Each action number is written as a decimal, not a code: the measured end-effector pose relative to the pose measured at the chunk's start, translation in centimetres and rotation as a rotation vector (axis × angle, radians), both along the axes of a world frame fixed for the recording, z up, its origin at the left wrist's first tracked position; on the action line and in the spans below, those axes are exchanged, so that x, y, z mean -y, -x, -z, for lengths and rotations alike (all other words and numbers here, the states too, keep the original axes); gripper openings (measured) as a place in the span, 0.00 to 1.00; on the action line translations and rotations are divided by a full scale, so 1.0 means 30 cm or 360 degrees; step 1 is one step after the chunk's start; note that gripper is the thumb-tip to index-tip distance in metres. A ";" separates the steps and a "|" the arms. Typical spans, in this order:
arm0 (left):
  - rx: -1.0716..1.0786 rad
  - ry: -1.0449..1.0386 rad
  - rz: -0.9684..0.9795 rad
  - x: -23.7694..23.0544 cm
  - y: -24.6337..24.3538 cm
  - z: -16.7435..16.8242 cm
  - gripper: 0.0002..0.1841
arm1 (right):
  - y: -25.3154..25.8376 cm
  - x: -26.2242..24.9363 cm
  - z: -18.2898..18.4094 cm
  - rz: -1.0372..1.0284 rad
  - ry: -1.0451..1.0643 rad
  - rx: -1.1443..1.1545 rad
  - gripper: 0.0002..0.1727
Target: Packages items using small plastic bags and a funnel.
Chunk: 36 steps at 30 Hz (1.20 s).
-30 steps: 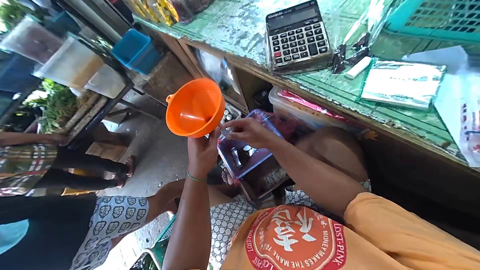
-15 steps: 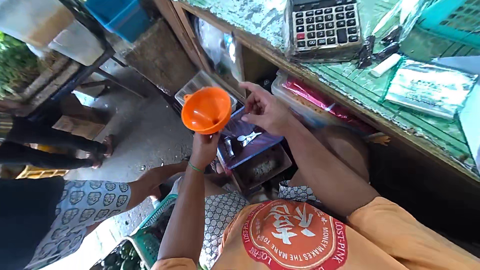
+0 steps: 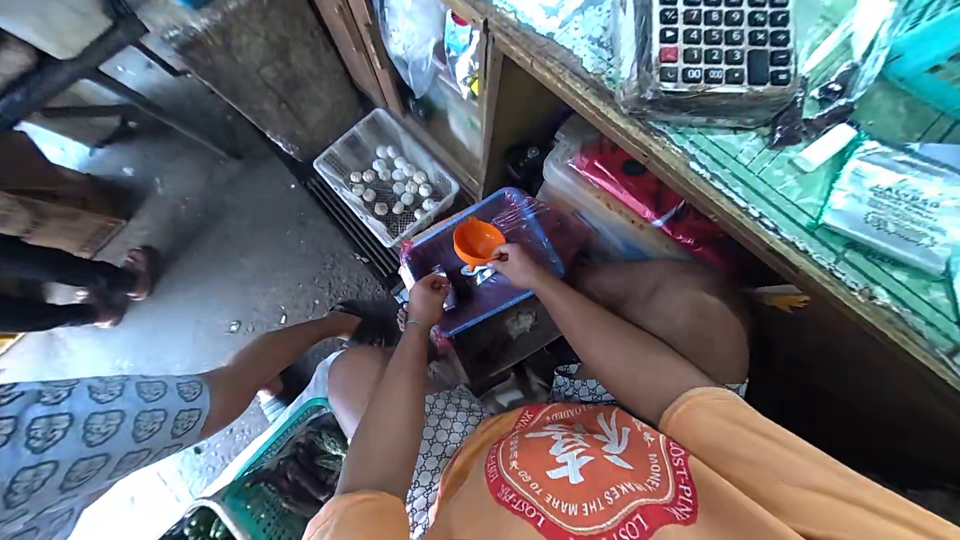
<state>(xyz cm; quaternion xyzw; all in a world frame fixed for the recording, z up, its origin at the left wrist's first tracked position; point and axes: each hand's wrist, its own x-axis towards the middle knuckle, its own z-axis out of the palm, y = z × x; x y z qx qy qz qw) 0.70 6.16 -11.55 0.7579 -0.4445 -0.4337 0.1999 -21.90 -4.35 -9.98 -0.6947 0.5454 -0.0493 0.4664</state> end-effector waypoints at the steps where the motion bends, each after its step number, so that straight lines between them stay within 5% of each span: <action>1: 0.0011 0.0007 0.0009 0.002 0.000 -0.016 0.12 | 0.010 -0.013 0.040 -0.0010 -0.0073 -0.0079 0.17; 6: 0.0036 0.0080 0.0004 0.012 0.009 -0.020 0.10 | 0.031 -0.029 0.123 0.0045 -0.0407 -0.0218 0.21; 11: 0.0000 0.0100 -0.0016 0.036 0.038 -0.013 0.08 | 0.006 -0.044 0.089 0.0051 -0.0226 -0.0258 0.23; 19: -0.0584 0.0162 -0.0331 0.054 0.104 -0.059 0.10 | -0.114 -0.146 0.029 -0.0065 -0.0769 0.0446 0.18; 27: -0.0783 0.0116 -0.0513 0.033 0.113 0.009 0.05 | -0.082 -0.152 0.094 -0.0040 -0.0697 0.0241 0.18; 36: -0.0735 -0.0097 -0.0819 0.028 0.088 0.038 0.14 | -0.106 -0.141 0.038 0.0014 -0.0836 0.0173 0.19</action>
